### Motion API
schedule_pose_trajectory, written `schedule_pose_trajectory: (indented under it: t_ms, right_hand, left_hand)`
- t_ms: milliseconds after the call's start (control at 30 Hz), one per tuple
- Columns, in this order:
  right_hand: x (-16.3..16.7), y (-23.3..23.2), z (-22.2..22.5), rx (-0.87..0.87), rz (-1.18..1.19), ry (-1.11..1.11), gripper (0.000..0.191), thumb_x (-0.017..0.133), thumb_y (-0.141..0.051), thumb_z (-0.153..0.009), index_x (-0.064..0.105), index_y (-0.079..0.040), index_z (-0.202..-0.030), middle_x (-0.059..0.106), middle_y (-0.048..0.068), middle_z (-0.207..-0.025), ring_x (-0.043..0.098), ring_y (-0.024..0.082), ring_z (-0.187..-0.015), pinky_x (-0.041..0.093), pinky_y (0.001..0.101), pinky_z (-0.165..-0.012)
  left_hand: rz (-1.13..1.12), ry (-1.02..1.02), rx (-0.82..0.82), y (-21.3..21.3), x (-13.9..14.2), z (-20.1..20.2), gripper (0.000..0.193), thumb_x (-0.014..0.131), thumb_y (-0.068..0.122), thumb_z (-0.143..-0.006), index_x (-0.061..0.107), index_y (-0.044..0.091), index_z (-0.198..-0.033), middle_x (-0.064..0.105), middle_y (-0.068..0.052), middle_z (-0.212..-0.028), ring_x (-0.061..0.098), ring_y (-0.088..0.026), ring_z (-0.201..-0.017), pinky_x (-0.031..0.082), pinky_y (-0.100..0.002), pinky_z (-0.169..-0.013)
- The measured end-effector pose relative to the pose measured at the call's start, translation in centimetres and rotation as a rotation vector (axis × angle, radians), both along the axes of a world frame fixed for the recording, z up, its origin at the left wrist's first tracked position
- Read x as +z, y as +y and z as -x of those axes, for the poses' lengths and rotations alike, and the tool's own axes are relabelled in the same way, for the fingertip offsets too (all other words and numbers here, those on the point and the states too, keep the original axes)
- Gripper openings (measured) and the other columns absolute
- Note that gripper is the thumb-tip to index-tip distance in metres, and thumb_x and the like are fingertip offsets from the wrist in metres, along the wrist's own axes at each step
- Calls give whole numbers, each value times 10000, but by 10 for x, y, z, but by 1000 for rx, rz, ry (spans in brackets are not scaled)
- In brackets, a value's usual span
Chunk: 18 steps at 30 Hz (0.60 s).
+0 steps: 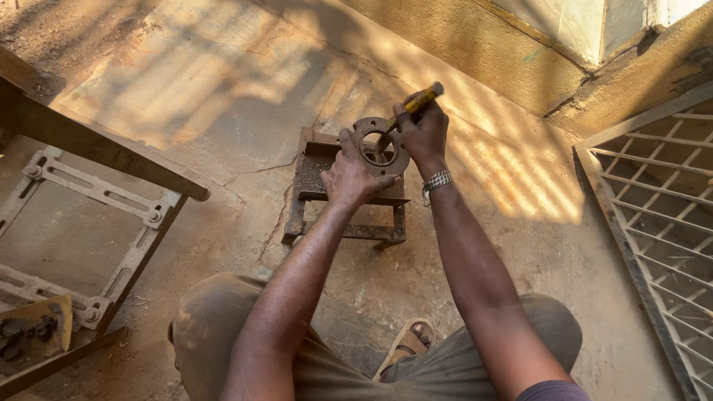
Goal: The person sits on the ground and uses a yellow-handled scraper to remove rust and debris from a rusty cast-iron housing mounted on a small metal frame, working around the central opening and bolt holes, then continues scraping other surfaces of the assembly.
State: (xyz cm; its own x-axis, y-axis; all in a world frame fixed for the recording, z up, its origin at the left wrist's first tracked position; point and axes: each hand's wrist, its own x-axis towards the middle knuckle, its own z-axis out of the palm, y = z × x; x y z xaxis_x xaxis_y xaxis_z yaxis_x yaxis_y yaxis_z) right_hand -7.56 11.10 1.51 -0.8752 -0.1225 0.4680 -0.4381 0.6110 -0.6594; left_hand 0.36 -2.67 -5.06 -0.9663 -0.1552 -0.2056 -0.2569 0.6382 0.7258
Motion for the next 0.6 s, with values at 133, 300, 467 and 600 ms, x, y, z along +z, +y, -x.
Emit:
schedule_pose_trajectory:
  t_ms: [133, 300, 467, 600]
  right_hand:
    - [-1, -4, -3, 40, 252, 12, 226, 756, -227, -1005, 609, -56, -1027, 713, 91, -833, 716, 155, -730, 592, 296, -649]
    - [-2, -3, 1, 17, 270, -30, 201, 748, -217, -997, 626, -67, -1049, 735, 61, -852, 707, 147, -731, 589, 322, -659]
    - [-1, -3, 2, 67, 100, -3, 168, 780, -159, -993, 656, -59, -1049, 746, 63, -891, 737, 145, -795, 619, 323, -707]
    - [0, -7, -6, 31, 377, -46, 163, 732, -152, -1002, 612, -54, -1053, 718, 56, -860, 725, 146, -709, 609, 342, -621]
  left_hand:
    - [26, -37, -9, -1, -3, 1, 1582, 880, 716, -632, -176, 51, -1604, 587, -196, -1223, 640, -341, -1097, 394, -680, -1066]
    - [15, -1, 2, 2, 1, 2, 1574, 918, 714, -611, -153, 70, -1569, 530, -238, -1308, 595, -382, -1164, 327, -742, -1067]
    - [-18, -27, -17, 2, 8, -3, 1546, 900, 697, -621, -116, 59, -1596, 543, -243, -1346, 599, -391, -1214, 307, -760, -1109]
    - [4, 12, -4, 1, 10, -5, 1540, 902, 726, -639, -110, 52, -1584, 535, -261, -1342, 605, -399, -1203, 281, -787, -1109]
